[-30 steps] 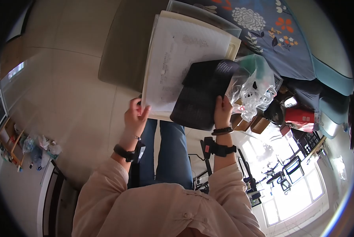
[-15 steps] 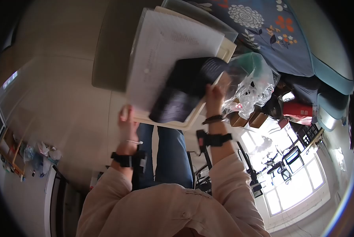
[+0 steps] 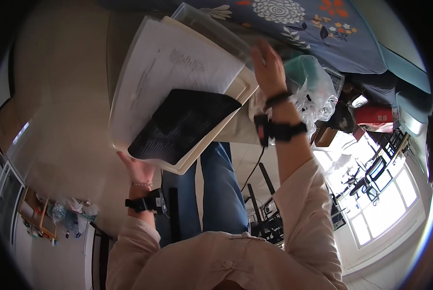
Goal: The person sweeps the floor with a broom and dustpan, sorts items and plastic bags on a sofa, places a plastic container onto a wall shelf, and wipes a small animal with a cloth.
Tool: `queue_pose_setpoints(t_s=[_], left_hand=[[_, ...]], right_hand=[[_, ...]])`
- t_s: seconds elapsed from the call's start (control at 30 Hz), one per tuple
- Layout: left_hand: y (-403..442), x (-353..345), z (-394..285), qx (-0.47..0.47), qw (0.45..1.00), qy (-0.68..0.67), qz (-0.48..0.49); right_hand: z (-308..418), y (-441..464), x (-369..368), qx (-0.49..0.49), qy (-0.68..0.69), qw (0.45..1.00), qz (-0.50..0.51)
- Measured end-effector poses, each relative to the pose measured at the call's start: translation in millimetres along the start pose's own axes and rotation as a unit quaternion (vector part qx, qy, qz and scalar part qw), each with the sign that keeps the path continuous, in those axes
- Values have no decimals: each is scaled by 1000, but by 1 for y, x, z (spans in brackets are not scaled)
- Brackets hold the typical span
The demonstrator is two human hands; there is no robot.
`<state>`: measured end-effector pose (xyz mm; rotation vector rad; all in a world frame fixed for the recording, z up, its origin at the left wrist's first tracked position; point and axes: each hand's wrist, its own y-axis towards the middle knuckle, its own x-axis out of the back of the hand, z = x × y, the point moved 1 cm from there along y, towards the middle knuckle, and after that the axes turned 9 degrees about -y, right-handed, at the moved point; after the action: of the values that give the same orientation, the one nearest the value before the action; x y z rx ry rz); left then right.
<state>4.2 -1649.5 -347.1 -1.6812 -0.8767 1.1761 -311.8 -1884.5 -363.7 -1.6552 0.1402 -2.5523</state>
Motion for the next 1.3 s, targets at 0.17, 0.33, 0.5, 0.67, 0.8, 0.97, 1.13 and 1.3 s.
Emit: queue_pose_setpoints(t_s=[0.17,0.33,0.5,0.67,0.8,0.97,1.13,1.3], left_hand=[[-1,-2,-2,42,996,-74,24],[-2,-11,-6,45,996,-61,44],[3,-4,-15,17,994,-79,71],[7,-60,-68,-166,956,237,-37],[49,-136,-100,-155,897,405,88],[92,-227,-106,-124,864,470,135],[110,-220,-108,-294,742,585,146],[83,-185,-73,-534,430,705,182]], right_hand=[[24,4,-5,-58,36,951,302],[32,-10,5,-95,93,938,320],[27,-22,9,-64,128,952,269],[11,-102,15,-239,235,922,193],[8,-122,5,-301,288,898,142],[17,-105,-14,-302,420,855,23],[13,-108,-19,-291,316,903,-16],[6,-109,-30,-248,312,916,-52]])
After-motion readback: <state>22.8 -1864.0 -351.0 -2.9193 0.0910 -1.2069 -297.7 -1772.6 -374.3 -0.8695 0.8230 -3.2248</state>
